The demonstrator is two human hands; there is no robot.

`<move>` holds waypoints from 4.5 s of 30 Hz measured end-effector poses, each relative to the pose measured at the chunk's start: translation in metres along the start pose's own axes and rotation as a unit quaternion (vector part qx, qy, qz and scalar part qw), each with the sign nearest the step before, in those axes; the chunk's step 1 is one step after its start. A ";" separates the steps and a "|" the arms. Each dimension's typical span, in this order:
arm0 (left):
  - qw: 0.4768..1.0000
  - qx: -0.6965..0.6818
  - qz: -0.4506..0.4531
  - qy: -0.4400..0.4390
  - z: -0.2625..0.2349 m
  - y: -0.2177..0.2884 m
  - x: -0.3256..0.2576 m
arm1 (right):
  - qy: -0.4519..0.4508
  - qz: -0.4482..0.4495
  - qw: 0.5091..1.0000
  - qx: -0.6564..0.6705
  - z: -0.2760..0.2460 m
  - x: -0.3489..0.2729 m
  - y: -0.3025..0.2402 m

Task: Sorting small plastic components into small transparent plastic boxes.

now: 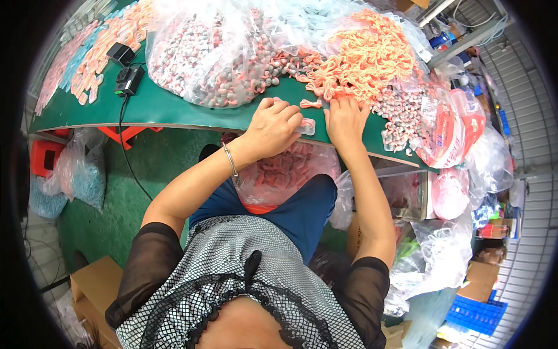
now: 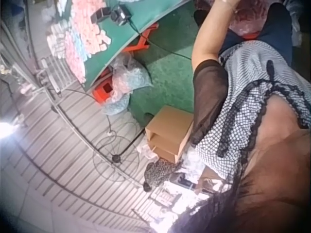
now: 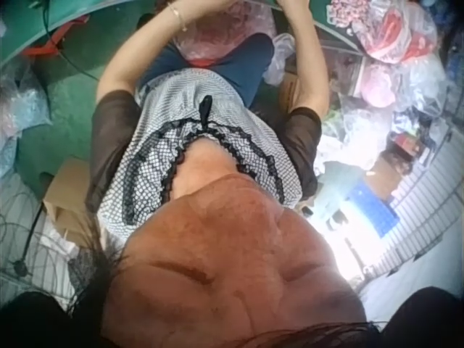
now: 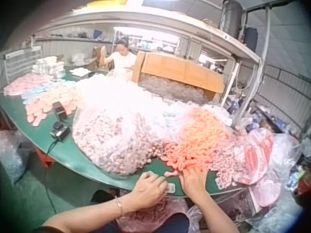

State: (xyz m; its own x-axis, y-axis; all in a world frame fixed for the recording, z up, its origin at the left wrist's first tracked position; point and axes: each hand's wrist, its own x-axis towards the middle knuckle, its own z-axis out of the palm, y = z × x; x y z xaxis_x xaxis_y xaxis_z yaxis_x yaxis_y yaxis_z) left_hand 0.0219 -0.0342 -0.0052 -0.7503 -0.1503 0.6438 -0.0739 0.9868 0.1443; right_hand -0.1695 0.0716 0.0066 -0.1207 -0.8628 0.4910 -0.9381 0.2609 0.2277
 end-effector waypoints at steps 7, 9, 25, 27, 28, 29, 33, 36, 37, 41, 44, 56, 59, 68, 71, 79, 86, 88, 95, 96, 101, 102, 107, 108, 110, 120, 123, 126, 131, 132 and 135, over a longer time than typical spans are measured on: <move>0.999 -0.036 -0.013 -0.019 -0.007 -0.004 0.000 | 0.051 0.022 0.994 0.091 -0.019 -0.030 -0.009; 0.999 -0.035 -0.011 -0.020 -0.008 -0.005 -0.001 | 0.030 0.029 0.994 0.106 -0.019 -0.033 -0.006; 0.997 -0.066 -0.026 -0.032 -0.008 -0.009 0.008 | 0.054 -0.044 0.993 0.092 -0.012 -0.025 0.010; 0.996 -0.064 -0.046 -0.040 -0.003 -0.011 0.015 | 0.074 -0.015 0.992 0.105 -0.012 -0.022 0.021; 0.995 -0.063 -0.065 -0.048 0.000 -0.013 0.019 | 0.094 0.016 0.988 0.117 -0.014 -0.020 0.026; 0.995 -0.064 -0.065 -0.048 0.002 -0.015 0.024 | 0.111 0.030 0.978 0.174 -0.017 -0.018 0.031; 0.984 -0.018 -0.101 -0.147 0.004 -0.017 0.048 | 0.089 0.146 0.946 0.276 -0.020 -0.012 0.046; 0.978 -0.005 -0.090 -0.191 0.009 -0.023 0.052 | 0.052 0.200 0.897 0.390 -0.017 -0.014 0.051; 0.980 0.005 -0.086 -0.179 0.012 -0.022 0.053 | 0.052 0.202 0.897 0.389 -0.015 -0.016 0.053; 0.981 0.015 -0.080 -0.174 0.016 -0.024 0.053 | -0.051 0.227 0.856 0.461 -0.010 -0.024 0.055; 0.982 0.011 -0.082 -0.171 0.016 -0.024 0.055 | -0.068 0.222 0.843 0.485 -0.003 -0.027 0.055; 0.985 0.023 -0.141 -0.096 0.002 -0.048 0.061 | -0.017 0.115 0.971 0.209 -0.011 -0.025 0.026; 0.983 0.069 -0.158 -0.062 0.011 -0.051 0.064 | -0.008 0.112 0.973 0.202 -0.009 -0.023 0.024; 0.963 0.219 -0.088 -0.130 0.038 -0.064 0.091 | 0.089 0.144 0.948 0.270 -0.020 -0.041 0.045; 0.969 0.222 -0.066 -0.089 0.046 -0.071 0.092 | 0.102 0.194 0.931 0.292 -0.032 -0.047 0.060; 0.962 0.241 -0.019 -0.130 0.033 -0.069 0.089 | 0.069 0.227 0.936 0.261 -0.033 -0.067 0.078; 0.991 0.013 -0.104 -0.084 0.025 -0.075 0.079 | 0.001 0.157 0.960 0.232 -0.015 -0.055 0.058; 0.988 -0.139 -0.066 -0.033 0.023 -0.080 0.080 | -0.012 0.113 0.978 0.174 -0.014 -0.051 0.056; 0.868 -0.407 -0.253 -0.132 0.009 -0.077 0.081 | 0.000 0.143 0.967 0.212 -0.004 -0.053 0.056; 0.868 -0.407 -0.253 -0.131 0.008 -0.075 0.080 | 0.000 0.143 0.967 0.211 -0.004 -0.053 0.055; 0.801 -0.502 -0.289 -0.153 0.009 -0.056 0.079 | -0.012 0.201 0.943 0.266 -0.001 -0.051 0.055; 0.801 -0.502 -0.289 -0.153 0.011 -0.051 0.078 | -0.012 0.201 0.943 0.266 -0.002 -0.051 0.054; 0.801 -0.509 -0.298 -0.106 0.024 -0.008 0.075 | 0.012 0.216 0.936 0.278 -0.003 -0.059 0.054; 0.779 -0.534 -0.319 -0.082 0.028 0.003 0.073 | 0.012 0.217 0.936 0.278 -0.002 -0.060 0.053; 0.803 -0.515 -0.294 -0.056 0.026 0.019 0.074 | 0.036 0.188 0.948 0.255 0.000 -0.060 0.052; 0.620 -0.685 -0.373 -0.078 0.037 0.028 0.065 | 0.050 0.187 0.947 0.255 0.002 -0.060 0.050; 0.643 -0.667 -0.364 -0.091 0.035 0.029 0.064 | 0.045 0.200 0.942 0.265 0.002 -0.062 0.051; 0.660 -0.661 -0.346 -0.090 0.036 0.031 0.061 | 0.061 0.180 0.948 0.257 -0.002 -0.060 0.051; 0.663 -0.664 -0.345 -0.031 0.041 0.043 0.066 | 0.041 0.231 0.857 0.459 -0.037 -0.047 0.019; 0.663 -0.663 -0.347 -0.029 0.044 0.043 0.066 | 0.033 0.228 0.779 0.584 -0.038 -0.045 0.015; 0.714 -0.618 -0.329 0.001 0.049 0.043 0.066 | 0.029 0.249 0.751 0.611 -0.034 -0.045 0.011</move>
State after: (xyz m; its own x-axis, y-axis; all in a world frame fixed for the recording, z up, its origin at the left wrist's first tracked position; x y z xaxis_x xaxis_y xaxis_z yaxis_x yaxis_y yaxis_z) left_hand -0.0629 0.0008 0.0072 -0.8193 -0.5579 0.1319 0.2277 -0.1055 0.9680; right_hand -0.1636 0.1280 0.0156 -0.5743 -0.7605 0.3030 -0.3834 -0.0772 -0.9204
